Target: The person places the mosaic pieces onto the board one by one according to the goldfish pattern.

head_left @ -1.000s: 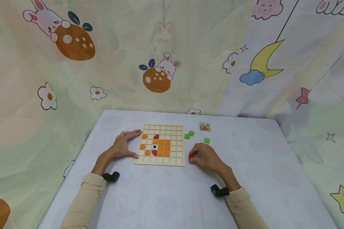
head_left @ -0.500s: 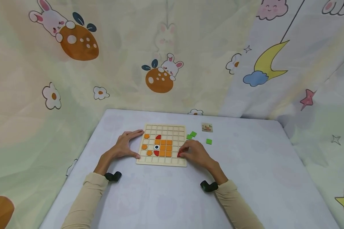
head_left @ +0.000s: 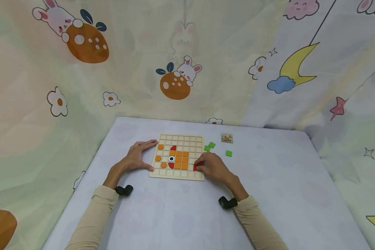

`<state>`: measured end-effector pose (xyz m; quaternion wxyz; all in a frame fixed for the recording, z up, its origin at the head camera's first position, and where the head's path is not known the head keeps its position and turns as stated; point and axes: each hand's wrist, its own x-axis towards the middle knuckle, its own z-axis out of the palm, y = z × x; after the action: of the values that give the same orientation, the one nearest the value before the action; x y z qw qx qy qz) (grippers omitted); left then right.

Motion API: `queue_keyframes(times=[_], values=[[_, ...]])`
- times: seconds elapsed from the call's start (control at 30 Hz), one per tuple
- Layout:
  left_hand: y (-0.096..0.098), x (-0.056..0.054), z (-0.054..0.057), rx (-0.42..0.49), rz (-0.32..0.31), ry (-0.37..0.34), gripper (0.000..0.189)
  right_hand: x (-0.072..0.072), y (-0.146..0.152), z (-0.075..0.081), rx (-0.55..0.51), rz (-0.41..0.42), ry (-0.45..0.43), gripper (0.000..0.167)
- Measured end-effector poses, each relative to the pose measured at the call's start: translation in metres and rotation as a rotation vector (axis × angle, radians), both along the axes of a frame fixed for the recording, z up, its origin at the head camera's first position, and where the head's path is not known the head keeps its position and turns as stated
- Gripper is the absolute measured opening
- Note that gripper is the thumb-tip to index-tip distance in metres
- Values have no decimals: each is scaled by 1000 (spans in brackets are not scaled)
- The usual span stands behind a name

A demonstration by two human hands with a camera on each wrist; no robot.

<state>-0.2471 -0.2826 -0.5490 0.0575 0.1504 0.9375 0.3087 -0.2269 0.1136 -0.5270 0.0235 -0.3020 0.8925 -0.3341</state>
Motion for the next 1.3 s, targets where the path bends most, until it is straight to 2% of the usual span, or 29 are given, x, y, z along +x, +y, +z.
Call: queue_keyframes(times=[0.2, 0.5, 0.73, 0.83, 0.97, 1.13, 1.3], values=[[-1, 0, 0, 4, 2, 3, 122, 0, -6, 1, 34, -9, -23, 16], [0, -1, -1, 5, 2, 6, 121, 2, -18, -2, 97, -6, 99, 14], [-1, -2, -2, 0, -3, 10, 122, 4, -25, 3, 140, 28, 158, 13], [0, -2, -2, 0, -2, 11, 121, 5, -27, 4, 145, 29, 153, 17], [1, -2, -1, 4, -3, 8, 122, 5, -24, 5, 133, 19, 100, 25], [1, -2, -3, -8, 2, 15, 122, 1, -11, 3, 94, -28, 77, 33], [1, 0, -2, 9, 9, 10, 122, -7, 14, -1, 66, -157, 95, 47]])
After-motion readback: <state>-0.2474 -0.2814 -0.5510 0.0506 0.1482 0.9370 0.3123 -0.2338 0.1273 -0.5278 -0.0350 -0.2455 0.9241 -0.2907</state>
